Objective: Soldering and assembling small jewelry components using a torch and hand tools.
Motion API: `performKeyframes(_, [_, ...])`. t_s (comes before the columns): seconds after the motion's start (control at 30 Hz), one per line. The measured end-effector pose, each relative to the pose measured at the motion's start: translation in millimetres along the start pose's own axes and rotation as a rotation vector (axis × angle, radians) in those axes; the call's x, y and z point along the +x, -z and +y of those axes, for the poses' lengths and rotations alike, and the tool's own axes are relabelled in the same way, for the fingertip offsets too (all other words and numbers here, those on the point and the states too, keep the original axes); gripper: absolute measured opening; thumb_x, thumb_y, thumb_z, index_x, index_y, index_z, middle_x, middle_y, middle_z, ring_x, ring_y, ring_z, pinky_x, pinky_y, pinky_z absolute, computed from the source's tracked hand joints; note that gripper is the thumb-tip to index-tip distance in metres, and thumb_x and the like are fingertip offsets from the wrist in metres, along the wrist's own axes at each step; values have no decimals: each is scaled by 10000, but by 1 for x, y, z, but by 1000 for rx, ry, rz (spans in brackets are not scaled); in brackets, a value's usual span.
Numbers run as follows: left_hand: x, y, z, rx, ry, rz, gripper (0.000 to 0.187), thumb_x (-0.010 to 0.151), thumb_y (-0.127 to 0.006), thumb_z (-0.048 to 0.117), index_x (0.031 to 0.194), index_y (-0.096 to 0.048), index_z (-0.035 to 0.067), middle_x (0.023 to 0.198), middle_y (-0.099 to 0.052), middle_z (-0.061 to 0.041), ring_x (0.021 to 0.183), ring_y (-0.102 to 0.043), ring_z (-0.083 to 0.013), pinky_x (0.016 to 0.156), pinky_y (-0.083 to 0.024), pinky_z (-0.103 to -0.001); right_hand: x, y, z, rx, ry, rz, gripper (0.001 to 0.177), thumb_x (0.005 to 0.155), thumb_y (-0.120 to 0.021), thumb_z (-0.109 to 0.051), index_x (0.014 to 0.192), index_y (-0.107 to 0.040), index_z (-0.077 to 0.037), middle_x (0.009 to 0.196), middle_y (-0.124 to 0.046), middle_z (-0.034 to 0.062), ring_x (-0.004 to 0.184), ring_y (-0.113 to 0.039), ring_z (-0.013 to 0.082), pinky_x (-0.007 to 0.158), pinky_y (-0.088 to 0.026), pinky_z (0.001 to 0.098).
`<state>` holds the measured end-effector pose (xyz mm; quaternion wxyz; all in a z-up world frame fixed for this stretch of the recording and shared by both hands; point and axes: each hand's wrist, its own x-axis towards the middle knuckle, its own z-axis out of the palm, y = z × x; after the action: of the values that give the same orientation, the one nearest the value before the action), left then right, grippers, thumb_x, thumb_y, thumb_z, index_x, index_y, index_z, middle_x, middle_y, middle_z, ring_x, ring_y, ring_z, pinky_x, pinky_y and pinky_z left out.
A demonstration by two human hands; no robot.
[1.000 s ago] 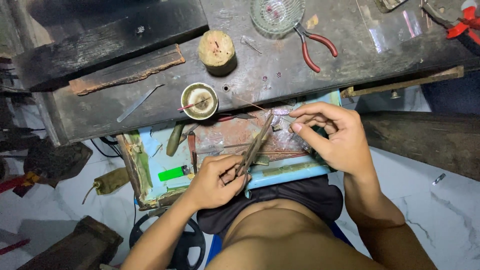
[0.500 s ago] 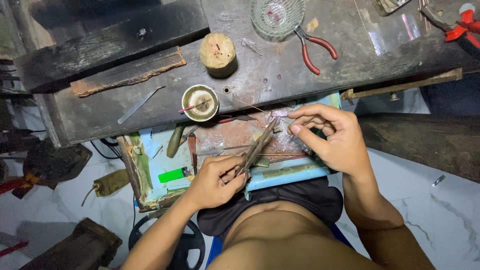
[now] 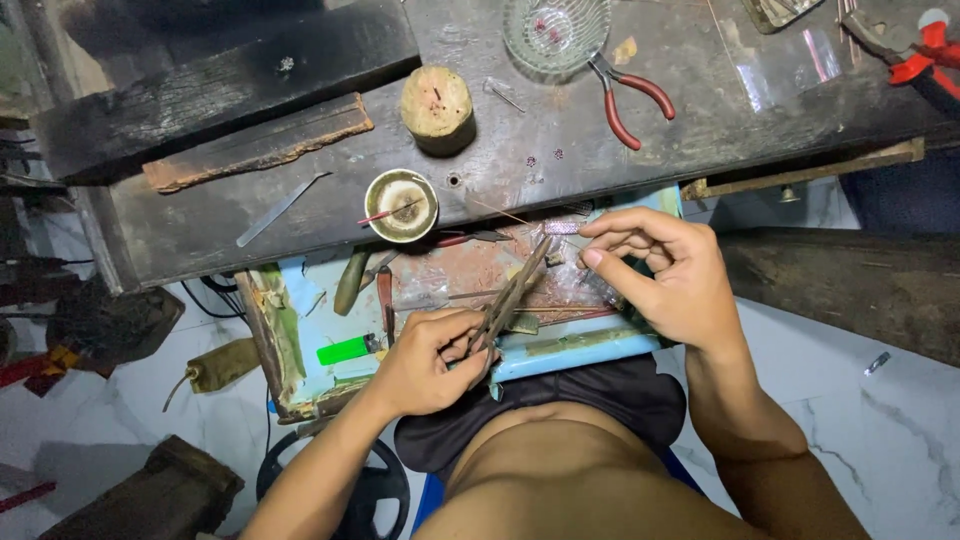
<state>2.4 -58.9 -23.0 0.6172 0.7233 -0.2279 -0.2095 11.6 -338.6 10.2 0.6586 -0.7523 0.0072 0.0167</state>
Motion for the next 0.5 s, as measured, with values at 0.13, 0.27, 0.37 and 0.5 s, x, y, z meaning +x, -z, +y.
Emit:
performKeyframes(0.13, [-1,-1,-3,10,-9,-5,139,802,-676,-74,715,-633,26,467,-420,-46,421,-470,-200,496,-446,-299,0,-1,0,-4,4,-3,214,865,-743,111,1074,-734,63,830,-758,182,759,-702,164,788,-620,376])
performKeyframes(0.27, [-4,1,-4,15,24,-35,171,820,-664,-62,693,-613,40,467,-418,-57,423,-462,-207,497,-430,-301,6,6,-13,-39,12,-61,253,866,-748,88,1117,-732,59,891,-777,182,817,-749,198,836,-621,396])
performKeyframes(0.37, [-3,2,0,5,44,-55,122,824,-665,-63,730,-656,14,467,-442,-67,437,-470,-196,497,-442,-309,20,14,-30,-172,62,-199,245,966,-616,29,1179,-737,23,972,-798,197,916,-764,278,857,-598,462])
performKeyframes(0.5, [-4,2,0,-20,56,-102,124,837,-654,-55,728,-650,5,468,-450,-85,442,-486,-204,494,-440,-315,40,22,-42,-203,219,-464,267,1009,-511,34,1166,-725,52,1158,-748,281,1090,-725,432,938,-541,579])
